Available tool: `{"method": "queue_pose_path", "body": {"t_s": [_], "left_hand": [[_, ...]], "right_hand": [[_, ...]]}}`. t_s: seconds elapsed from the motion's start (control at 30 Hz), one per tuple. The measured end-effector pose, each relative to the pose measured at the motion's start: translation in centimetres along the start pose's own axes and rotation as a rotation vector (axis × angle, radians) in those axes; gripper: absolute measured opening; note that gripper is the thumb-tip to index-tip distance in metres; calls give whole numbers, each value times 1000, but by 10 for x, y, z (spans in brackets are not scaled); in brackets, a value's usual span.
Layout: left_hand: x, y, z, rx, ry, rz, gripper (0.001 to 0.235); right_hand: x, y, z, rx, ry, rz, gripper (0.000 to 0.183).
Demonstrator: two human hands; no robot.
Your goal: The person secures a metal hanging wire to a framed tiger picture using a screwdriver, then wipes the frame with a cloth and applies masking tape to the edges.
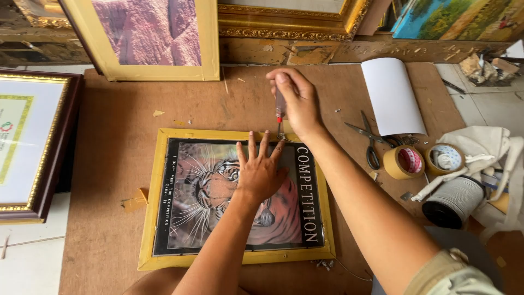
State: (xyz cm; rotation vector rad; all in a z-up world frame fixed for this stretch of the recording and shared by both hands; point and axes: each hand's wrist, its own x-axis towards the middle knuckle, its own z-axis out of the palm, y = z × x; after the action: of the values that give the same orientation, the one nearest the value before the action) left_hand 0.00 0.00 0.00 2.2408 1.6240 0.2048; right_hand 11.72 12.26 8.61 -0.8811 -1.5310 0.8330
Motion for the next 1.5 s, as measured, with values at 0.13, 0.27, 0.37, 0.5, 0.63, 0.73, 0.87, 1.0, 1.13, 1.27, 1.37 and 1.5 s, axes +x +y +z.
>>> {"method": "queue_pose_path", "body": {"t_s": [0.13, 0.27, 0.37, 0.5, 0.63, 0.73, 0.87, 1.0, 1.13, 1.27, 1.37, 1.5], "left_hand": [[3, 0, 0, -7, -8, -3, 84], [-2, 2, 0, -18, -21, 1, 84], [3, 1, -1, -12, 1, 3, 84], [2, 0, -1, -23, -26, -4, 88], [3, 0, 3, -28, 3, 2, 90], [2, 1, 3, -18, -3, -4, 90], [3, 2, 4, -8, 1, 2, 91], [3, 0, 4, -8, -6, -2, 90], [3, 2, 5, -17, 0, 2, 90], [2, 2, 3, -15, 1, -3, 89], [2, 1, -1, -16, -11, -8, 89], [3, 0, 2, -20, -4, -2, 89]], "right_hand": [[-8, 10, -1, 206, 44, 18, 37], [1, 4, 4, 459, -4, 239, 28], [7, 20, 12, 259, -105, 148, 28], [-11, -13, 7, -102, -87, 32, 26], [-21, 2, 5, 176, 24, 54, 31], [-8, 13, 1, 451, -28, 222, 33], [3, 16, 5, 340, -102, 136, 28], [-8, 9, -5, -52, 14, -9, 23], [-12, 3, 2, 193, 24, 56, 36], [2, 11, 8, 503, 61, 232, 34], [3, 22, 11, 363, 70, 158, 29], [-9, 17, 7, 172, 165, 39, 28]]}}
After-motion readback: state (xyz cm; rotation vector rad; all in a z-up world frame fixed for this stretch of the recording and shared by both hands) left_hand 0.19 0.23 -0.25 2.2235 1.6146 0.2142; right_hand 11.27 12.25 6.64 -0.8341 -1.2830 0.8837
